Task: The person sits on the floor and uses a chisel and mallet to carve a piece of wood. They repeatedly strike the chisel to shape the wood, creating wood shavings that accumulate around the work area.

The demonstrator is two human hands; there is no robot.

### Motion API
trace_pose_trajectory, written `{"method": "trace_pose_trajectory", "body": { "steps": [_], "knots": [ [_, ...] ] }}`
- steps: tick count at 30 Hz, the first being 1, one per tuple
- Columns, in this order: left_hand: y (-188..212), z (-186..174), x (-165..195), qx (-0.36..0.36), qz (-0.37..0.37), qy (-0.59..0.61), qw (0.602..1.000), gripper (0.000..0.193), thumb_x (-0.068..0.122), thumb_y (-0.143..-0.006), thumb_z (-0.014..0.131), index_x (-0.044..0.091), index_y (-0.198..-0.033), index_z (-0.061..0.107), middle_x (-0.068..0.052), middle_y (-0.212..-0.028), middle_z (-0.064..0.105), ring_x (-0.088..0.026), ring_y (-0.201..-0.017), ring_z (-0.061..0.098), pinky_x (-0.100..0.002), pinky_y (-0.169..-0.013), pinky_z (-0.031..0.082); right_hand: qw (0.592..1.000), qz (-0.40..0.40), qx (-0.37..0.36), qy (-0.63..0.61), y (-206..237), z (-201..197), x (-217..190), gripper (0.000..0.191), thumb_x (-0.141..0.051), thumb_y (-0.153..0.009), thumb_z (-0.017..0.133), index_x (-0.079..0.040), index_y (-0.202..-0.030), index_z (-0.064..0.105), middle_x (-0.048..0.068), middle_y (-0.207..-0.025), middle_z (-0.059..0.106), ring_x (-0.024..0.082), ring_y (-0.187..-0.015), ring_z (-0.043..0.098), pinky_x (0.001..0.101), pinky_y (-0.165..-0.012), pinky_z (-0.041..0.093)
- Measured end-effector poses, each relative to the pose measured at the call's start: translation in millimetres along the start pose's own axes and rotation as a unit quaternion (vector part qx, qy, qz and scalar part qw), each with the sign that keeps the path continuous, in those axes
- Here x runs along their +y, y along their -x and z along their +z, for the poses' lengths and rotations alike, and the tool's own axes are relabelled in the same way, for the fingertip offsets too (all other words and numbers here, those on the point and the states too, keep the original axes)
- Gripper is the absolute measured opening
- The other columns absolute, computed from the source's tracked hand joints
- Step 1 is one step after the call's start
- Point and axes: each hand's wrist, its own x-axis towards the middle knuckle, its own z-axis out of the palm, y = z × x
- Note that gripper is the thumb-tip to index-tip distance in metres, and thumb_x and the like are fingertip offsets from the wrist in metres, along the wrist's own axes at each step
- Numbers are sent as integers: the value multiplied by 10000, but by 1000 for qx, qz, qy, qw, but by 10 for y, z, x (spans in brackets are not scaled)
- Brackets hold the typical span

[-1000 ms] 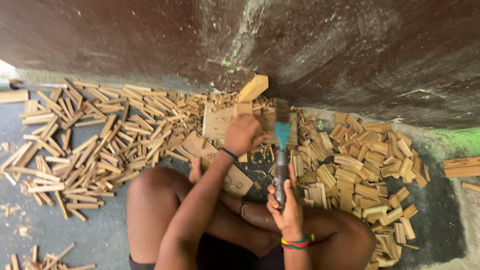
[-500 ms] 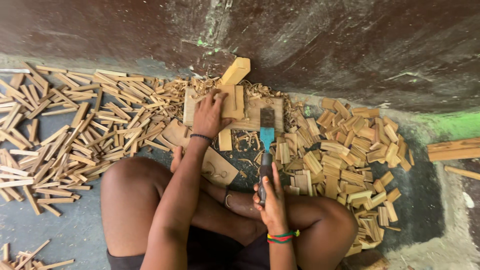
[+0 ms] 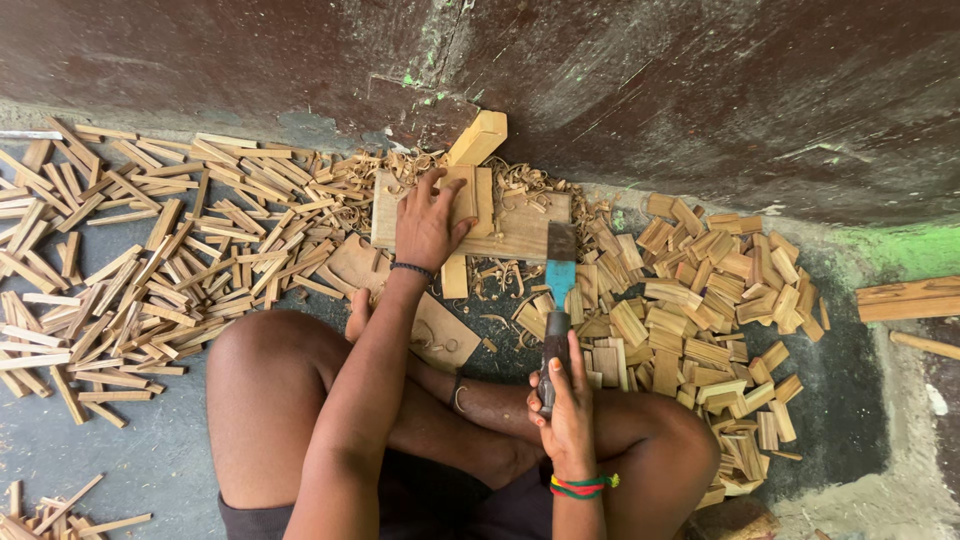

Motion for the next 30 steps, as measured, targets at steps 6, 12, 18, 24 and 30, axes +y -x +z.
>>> {"method": "trace_pose_trajectory", "body": {
  "steps": [6, 12, 18, 24, 30],
  "knots": [
    [-41, -6, -17, 10, -14, 2, 1000, 739, 348, -749, 885, 182, -1390, 558, -111, -1480, 469, -345, -1311, 527, -497, -1066, 436, 1000, -8, -17, -8, 96, 29, -32, 683, -244, -996, 544, -326, -1620, 278, 100, -788, 585, 100, -461, 509, 209, -341, 357],
    [-60, -103, 90, 23, 55, 47, 997, 890, 447, -690, 883, 75, -1414, 523, -176, -1490, 433, -335, -1275, 519, -522, -1070, 413, 999, 2, -50, -2, 189, 110, 9, 680, -264, -1002, 542, -322, -1624, 273, 107, -794, 589, 95, -450, 503, 210, -341, 369],
    [-39, -103, 471, 41, 215, 175, 960, 721, 687, -921, 626, 68, -1290, 619, -128, -1371, 630, -305, -1331, 551, -509, -1156, 418, 995, 18, -92, -28, 315, 161, 16, 691, -278, -1000, 540, -316, -1627, 253, 119, -823, 588, 94, -451, 511, 212, -342, 381],
    [217, 9, 892, -144, 297, 202, 922, 537, 624, -929, 634, 99, -1008, 713, -115, -885, 722, -300, -944, 678, -477, -1000, 473, 995, 35, -98, -7, 407, 246, -30, 700, -314, -991, 547, -324, -1625, 252, 125, -823, 596, 96, -441, 509, 214, -339, 386],
    [230, -24, 864, -193, 236, 181, 935, 364, 463, -926, 694, 131, -801, 773, -92, -601, 681, -284, -527, 667, -422, -566, 538, 992, 54, -118, 4, 454, 305, -62, 703, -342, -987, 555, -326, -1628, 266, 126, -821, 603, 97, -451, 520, 211, -343, 388]
  ]
}}
